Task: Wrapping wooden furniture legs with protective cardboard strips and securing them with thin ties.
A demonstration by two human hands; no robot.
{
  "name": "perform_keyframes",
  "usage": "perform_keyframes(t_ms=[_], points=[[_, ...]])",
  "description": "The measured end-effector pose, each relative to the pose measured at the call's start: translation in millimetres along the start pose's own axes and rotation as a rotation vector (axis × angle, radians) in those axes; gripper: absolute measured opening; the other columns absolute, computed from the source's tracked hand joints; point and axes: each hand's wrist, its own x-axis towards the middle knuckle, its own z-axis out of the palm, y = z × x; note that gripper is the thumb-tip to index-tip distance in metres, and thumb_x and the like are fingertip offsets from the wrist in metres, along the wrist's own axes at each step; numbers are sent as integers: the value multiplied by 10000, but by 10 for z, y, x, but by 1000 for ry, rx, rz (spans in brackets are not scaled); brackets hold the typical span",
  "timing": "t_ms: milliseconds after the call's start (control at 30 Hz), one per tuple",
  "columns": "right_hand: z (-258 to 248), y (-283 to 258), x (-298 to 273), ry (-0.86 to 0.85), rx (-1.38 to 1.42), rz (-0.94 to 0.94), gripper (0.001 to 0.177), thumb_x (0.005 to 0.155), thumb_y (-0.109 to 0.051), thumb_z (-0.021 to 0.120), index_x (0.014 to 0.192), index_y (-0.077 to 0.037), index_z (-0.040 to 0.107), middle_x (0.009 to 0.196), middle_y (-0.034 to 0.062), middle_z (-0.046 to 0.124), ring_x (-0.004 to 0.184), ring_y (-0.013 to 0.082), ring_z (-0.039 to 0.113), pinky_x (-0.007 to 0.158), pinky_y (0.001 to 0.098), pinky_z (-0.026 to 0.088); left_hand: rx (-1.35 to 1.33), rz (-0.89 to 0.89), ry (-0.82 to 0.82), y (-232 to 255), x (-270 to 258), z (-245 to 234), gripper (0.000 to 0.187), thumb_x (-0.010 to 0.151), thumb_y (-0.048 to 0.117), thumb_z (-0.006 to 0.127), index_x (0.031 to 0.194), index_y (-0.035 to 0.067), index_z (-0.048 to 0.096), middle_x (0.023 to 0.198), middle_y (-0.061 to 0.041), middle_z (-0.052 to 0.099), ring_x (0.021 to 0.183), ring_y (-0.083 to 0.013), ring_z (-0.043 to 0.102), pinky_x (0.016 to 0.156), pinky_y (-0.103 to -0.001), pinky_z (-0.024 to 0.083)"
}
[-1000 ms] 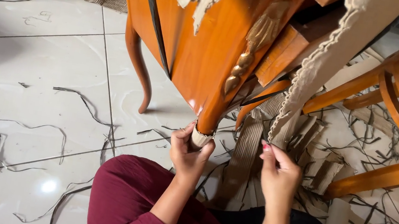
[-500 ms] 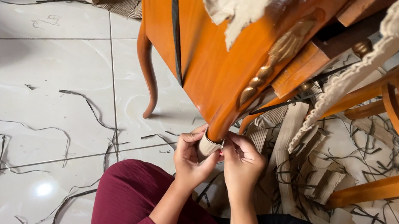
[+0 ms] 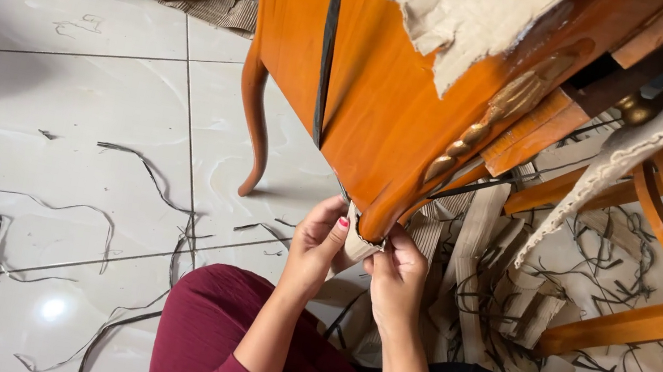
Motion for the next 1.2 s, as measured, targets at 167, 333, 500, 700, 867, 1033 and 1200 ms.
perform_keyframes(t_ms=[167, 333, 500, 700, 867, 1033, 1200], points=[[6, -13, -14, 3, -64, 27, 212, 986, 30, 535, 1070, -40, 717, 703, 23, 554, 551, 47, 485, 486, 213, 526, -175, -86, 52, -125, 115, -107, 128, 950, 43, 720, 1063, -10, 691, 953, -114, 724, 850, -142, 657, 750, -336, 594], [9, 15, -33, 4, -59, 42, 196, 1004, 8, 538, 1104, -42, 699, 733, 48, 556, 579, 80, 510, 507, 227, 539, -337, -128, -54, -192, 240, -197, 161, 857, -26, 791, 946, 18, 664, 925, -148, 718, 827, -174, 675, 756, -303, 556], [9, -38, -29, -41, 49, -19, 219, 1025, 41, 512, 1132, -38, 685, 768, 51, 517, 579, 80, 410, 484, 201, 445, -159, 145, 97, -250, 163, -73, 130, 779, -66, 843, 798, 5, 735, 857, -100, 705, 970, -188, 656, 924, -317, 521], [128, -229, -126, 27, -106, -107, 180, 1023, 3, 546, 1119, -49, 689, 792, 56, 583, 615, 92, 465, 499, 244, 493, 260, 465, 315, 169, -59, 115, 143, 754, -107, 860, 762, -9, 754, 715, -129, 725, 782, -251, 782, 761, -341, 635], [193, -281, -237, 125, -27, -68, 176, 1019, -1, 561, 1167, -38, 648, 914, 85, 665, 741, 103, 553, 651, 289, 600, 261, 506, 310, 124, -232, 107, 138, 764, -72, 865, 842, -27, 761, 782, -166, 788, 786, -264, 802, 712, -343, 639], [208, -127, -350, 98, 150, -107, 333, 935, -15, 603, 1263, -63, 575, 1027, 73, 626, 876, 106, 569, 752, 260, 573, 256, 494, 334, 61, -271, 91, 110, 814, -25, 847, 854, -22, 745, 823, -166, 805, 813, -206, 783, 682, -311, 619], [240, -246, -336, 32, 14, -175, 511, 865, -21, 773, 1313, -51, 529, 995, 56, 581, 802, 74, 483, 691, 223, 533, 215, 481, 304, 30, -231, 44, 61, 860, -2, 808, 882, -5, 751, 884, -157, 809, 886, -195, 771, 817, -359, 610]])
